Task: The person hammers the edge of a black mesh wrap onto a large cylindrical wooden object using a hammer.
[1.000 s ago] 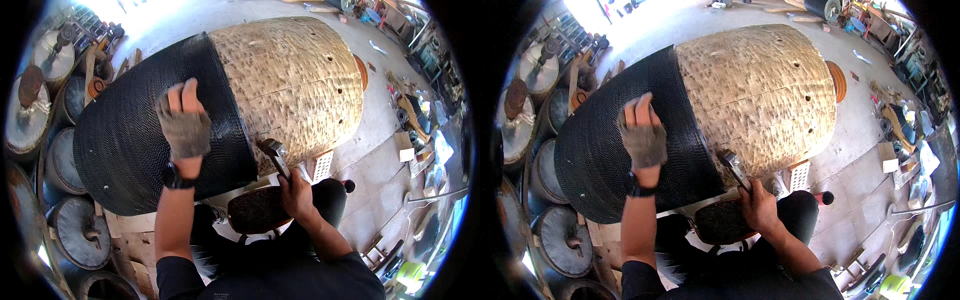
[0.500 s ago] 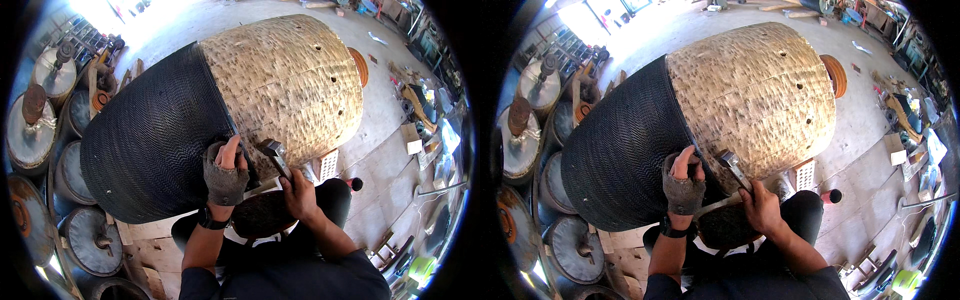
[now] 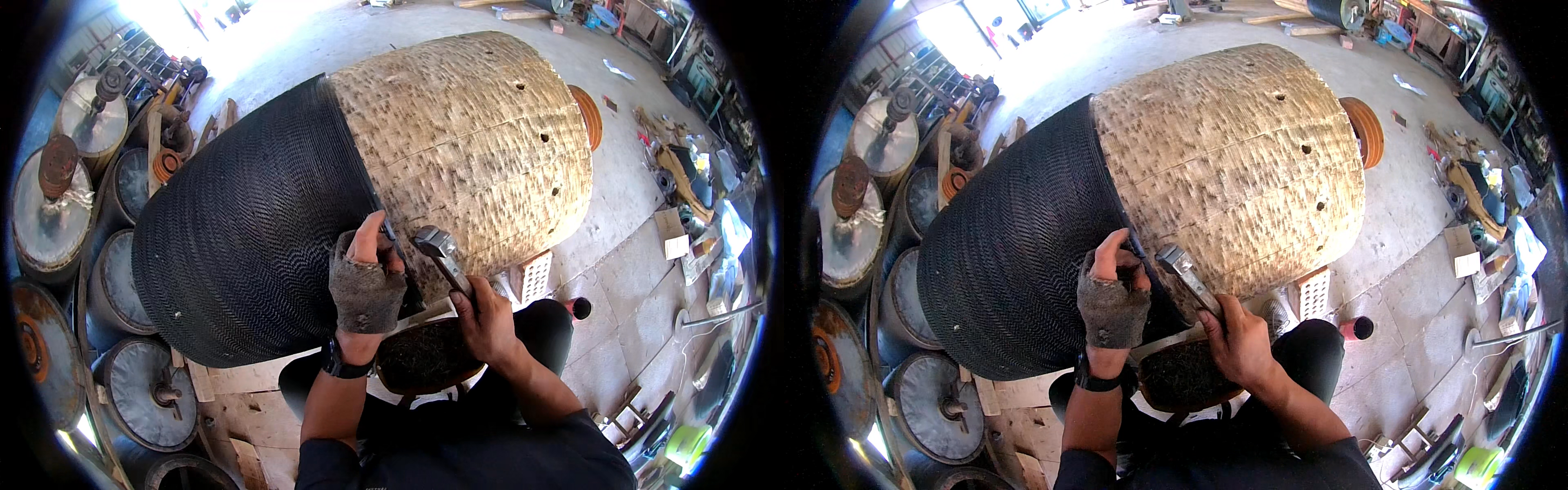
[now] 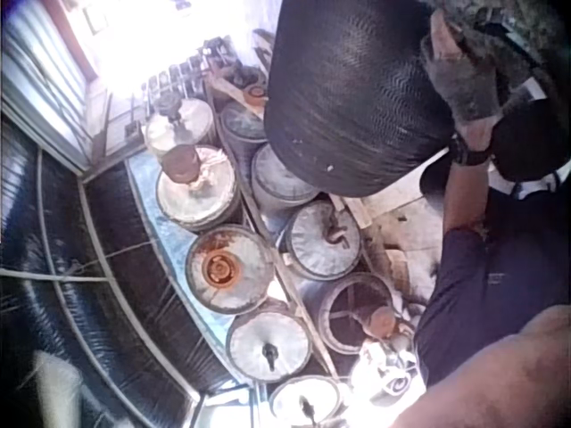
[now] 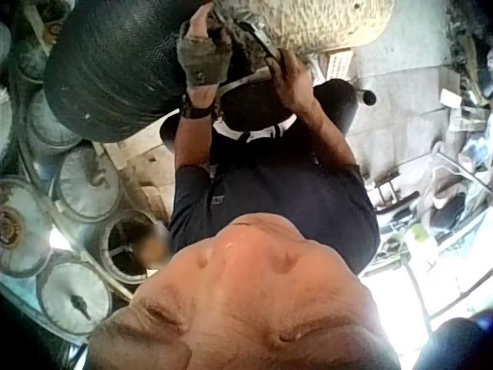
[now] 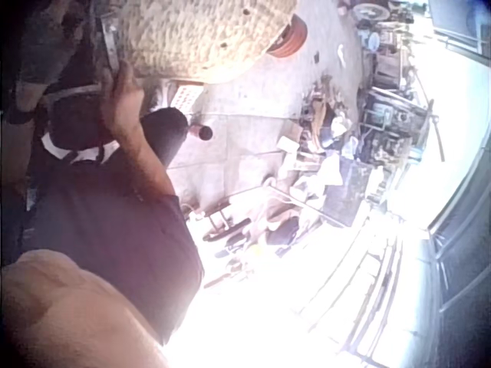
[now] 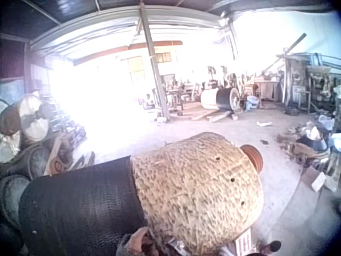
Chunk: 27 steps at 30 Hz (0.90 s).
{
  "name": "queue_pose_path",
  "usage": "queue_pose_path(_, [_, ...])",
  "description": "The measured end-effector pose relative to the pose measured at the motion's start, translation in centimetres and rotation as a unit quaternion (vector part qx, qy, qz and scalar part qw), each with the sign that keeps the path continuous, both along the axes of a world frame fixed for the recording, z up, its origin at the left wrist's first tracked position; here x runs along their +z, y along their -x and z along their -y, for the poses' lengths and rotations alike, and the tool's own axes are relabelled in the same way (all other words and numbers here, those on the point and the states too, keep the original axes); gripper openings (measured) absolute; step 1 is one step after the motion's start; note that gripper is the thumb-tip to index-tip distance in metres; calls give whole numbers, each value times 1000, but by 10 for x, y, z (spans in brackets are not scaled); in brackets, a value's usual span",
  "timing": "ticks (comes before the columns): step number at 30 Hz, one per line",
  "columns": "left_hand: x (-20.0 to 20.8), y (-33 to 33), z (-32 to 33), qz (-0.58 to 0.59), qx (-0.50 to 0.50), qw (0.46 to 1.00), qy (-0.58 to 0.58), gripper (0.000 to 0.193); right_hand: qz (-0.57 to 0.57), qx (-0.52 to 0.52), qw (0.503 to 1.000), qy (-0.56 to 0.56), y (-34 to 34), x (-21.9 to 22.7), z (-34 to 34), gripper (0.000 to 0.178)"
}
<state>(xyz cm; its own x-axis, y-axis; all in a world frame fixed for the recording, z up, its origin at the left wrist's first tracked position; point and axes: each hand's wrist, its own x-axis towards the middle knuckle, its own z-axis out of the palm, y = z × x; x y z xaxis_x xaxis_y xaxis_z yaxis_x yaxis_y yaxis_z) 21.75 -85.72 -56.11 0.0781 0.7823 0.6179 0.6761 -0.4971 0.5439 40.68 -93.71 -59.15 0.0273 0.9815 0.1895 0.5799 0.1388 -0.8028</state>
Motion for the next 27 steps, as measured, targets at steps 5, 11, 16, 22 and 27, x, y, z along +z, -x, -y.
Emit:
queue_pose_path(5, [0, -14, -1, 0, 19, 1000, -15, 69, -3, 11, 997, -72, 4, -1, -2, 22])
queue_pose_path(11, [0, -19, -4, 37, 46, 997, 47, 70, 82, 8, 996, -42, 7, 3, -5, 23])
queue_pose_path(16, [-3, -18, -5, 50, 40, 995, 78, 77, 69, -1, 995, -74, 8, 8, -1, 22])
queue_pose_path(22, [-29, -11, 40, -5, 48, 997, -61, 69, 25, 10, 988, -154, 3, -3, 3, 27])
queue_pose_path(27, [-91, -13, 84, -97, -120, 988, 12, 48, 127, -30, 991, -30, 17, -14, -10, 16])
